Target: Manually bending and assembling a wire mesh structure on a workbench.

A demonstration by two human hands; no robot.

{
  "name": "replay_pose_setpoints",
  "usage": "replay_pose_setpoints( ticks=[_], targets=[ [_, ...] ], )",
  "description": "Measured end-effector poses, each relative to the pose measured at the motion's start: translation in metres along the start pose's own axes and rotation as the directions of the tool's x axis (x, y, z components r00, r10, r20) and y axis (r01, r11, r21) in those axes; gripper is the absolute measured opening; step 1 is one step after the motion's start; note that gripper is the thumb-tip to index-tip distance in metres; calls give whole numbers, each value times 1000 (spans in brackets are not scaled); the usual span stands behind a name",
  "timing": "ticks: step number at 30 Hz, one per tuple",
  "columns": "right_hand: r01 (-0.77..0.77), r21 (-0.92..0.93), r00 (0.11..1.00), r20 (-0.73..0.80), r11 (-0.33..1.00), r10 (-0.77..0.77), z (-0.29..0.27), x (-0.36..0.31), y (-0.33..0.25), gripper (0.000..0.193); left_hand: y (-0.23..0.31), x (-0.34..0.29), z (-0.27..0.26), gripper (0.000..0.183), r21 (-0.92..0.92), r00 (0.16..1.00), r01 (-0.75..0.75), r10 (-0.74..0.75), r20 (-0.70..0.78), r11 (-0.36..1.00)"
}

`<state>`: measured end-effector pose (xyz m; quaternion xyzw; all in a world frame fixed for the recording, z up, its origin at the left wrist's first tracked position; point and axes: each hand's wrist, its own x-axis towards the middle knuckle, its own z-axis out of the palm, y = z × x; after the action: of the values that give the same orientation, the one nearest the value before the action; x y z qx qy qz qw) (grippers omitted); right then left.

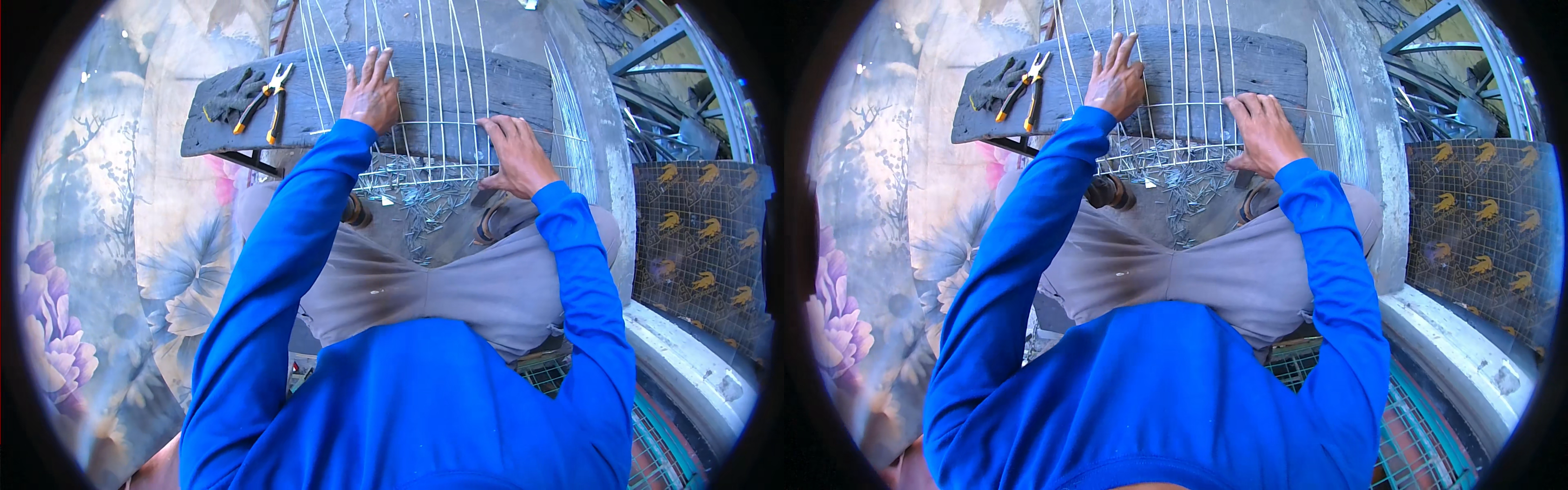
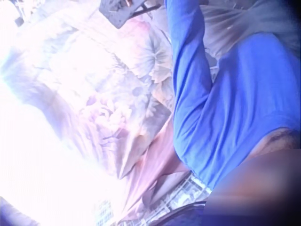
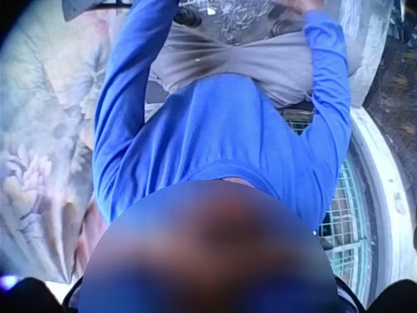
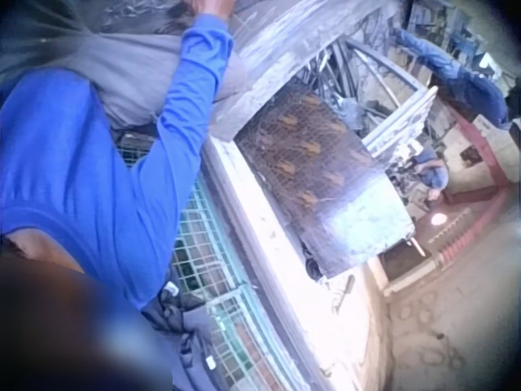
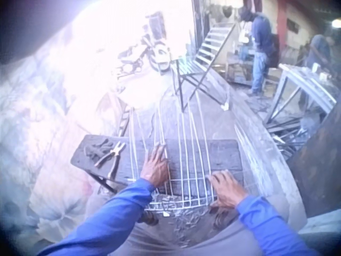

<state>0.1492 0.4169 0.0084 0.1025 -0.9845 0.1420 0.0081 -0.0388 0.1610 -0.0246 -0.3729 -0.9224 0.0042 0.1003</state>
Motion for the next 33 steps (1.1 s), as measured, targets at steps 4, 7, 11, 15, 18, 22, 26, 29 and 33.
replay_pose_setpoints(
  ticks=[4,7,11,15,18,22,26,29,33],
  targets=[
    [11,12,1000,-3,1000,-11,0,0,3,108,-8,-5,2,25,-179,1000,26,-23,14,983],
    [14,1,1000,-1,1000,-14,3,-2,5,108,-5,-6,-5,23,-237,999,47,-45,13,970],
    [8,3,1000,18,1000,-8,0,-2,4,108,-11,-2,-7,21,-238,998,61,-51,48,969],
    [-3,-4,1000,22,1000,3,-2,-2,0,107,-21,9,-5,23,-246,993,-6,36,116,969],
    [-14,-13,1000,26,1000,14,-4,-2,-1,106,-24,13,-5,19,-251,983,-12,58,177,968],
    [-23,-14,998,63,1000,24,-7,0,0,107,-24,12,-9,21,-268,988,7,34,150,963],
    [-23,-23,998,61,999,24,-6,0,0,108,-14,16,-13,26,-232,984,94,-55,168,968],
    [-11,-39,998,59,999,13,-4,1,0,108,3,16,-10,22,-301,973,195,-145,181,934],
    [-1,-49,999,49,999,3,0,-1,5,108,17,6,-7,20,-237,994,95,-104,-26,967]
  ],
)
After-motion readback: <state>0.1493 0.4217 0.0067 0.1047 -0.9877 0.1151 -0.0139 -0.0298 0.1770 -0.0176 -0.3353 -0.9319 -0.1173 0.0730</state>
